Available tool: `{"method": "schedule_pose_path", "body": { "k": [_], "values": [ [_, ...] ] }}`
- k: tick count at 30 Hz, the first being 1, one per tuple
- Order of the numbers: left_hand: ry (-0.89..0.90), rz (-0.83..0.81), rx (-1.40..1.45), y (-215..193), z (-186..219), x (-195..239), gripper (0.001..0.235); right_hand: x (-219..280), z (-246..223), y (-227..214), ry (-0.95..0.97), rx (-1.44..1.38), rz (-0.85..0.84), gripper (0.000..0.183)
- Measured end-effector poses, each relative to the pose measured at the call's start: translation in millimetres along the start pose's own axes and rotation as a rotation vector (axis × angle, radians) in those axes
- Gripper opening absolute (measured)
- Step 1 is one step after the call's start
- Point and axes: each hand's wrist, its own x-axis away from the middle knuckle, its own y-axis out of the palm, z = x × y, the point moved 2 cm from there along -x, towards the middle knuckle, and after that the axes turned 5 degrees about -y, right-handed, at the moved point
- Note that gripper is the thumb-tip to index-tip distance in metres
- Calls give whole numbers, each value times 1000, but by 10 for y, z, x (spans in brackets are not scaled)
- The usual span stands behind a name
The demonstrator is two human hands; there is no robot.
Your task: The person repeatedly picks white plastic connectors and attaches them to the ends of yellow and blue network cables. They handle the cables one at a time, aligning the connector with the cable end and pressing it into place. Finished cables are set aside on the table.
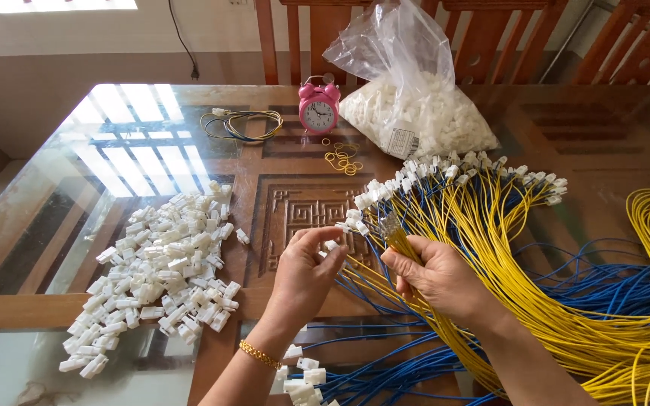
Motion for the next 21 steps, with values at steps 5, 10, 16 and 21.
{"method": "schedule_pose_path", "body": {
  "k": [5, 10, 16, 21],
  "values": [
    [121, 1, 124, 113, 250, 154, 22, 32, -26, 57, 1, 76, -73, 28],
    [24, -51, 267, 185, 83, 86, 18, 27, -118, 133, -14, 85, -94, 26],
    [-126, -119, 412, 199, -34, 27, 18, 41, -14, 87, -18, 15, -34, 27],
    [-161, -132, 398, 202, -17, 43, 21, 20, -69, 73, -26, -6, -14, 29]
  ]
}}
